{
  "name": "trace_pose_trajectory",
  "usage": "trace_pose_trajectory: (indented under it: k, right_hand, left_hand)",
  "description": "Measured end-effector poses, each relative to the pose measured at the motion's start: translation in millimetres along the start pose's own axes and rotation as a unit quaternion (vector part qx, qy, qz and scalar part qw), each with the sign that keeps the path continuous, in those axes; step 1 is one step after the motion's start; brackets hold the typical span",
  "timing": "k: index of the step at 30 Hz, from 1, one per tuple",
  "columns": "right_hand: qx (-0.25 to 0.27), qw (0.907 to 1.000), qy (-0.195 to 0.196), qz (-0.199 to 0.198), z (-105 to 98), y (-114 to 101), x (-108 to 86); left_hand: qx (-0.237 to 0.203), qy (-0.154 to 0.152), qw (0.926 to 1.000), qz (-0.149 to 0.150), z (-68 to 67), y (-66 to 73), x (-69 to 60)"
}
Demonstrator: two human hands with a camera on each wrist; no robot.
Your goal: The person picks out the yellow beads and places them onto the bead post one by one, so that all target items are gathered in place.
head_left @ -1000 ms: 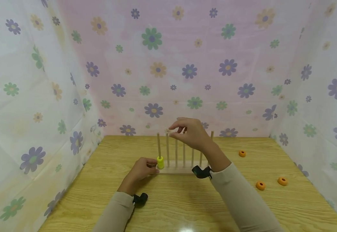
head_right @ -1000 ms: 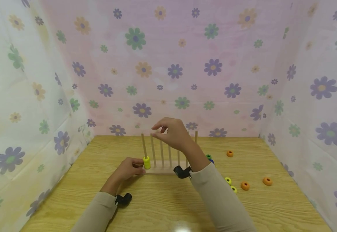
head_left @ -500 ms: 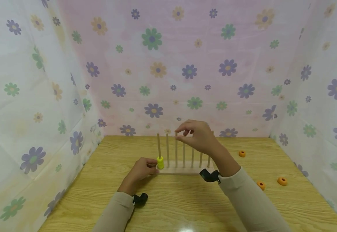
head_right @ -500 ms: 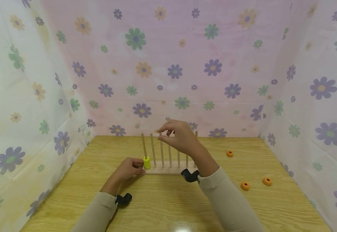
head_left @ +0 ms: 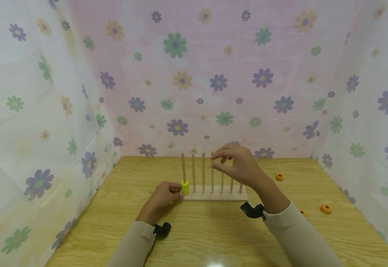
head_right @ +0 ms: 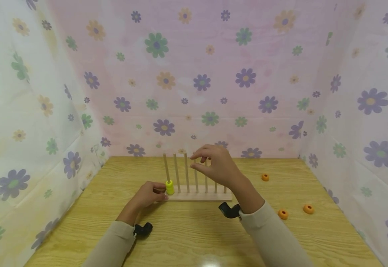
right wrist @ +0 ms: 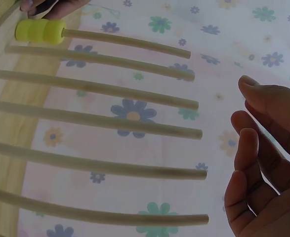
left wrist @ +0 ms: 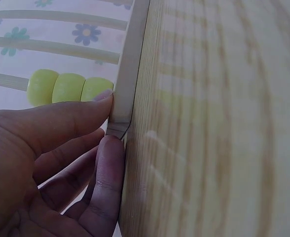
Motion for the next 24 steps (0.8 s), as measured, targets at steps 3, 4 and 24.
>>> trace_pose_trajectory:
  k: [3,4,24]
  right_hand:
    - [0.005,0.9999,-0.001,0.013,-4,7,-10.6]
    - [0.003,0.9999,0.0,0.016,-5,10,-13.8]
    - [-0.025,0.9981,0.024,0.051,-28,47,-65.9]
  left_hand:
    - [-0.008,-0.002,1.0,-0.003,0.9,-0.5,-0.2]
    - [-0.008,-0.002,0.9999,-0.006,0.9,-0.2,-0.5]
    - [0.006,0.014,0.9999,0.007,0.5,-1.9,2.6]
Point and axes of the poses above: each hand's wrist, its own x-axis towards the middle knuckle, its own z-axis out of the palm, y = z × x, the point moved 5 cm from there along x, towards the middle knuckle, and after that the axes turned 5 degrees about y, right-handed, at the moved point
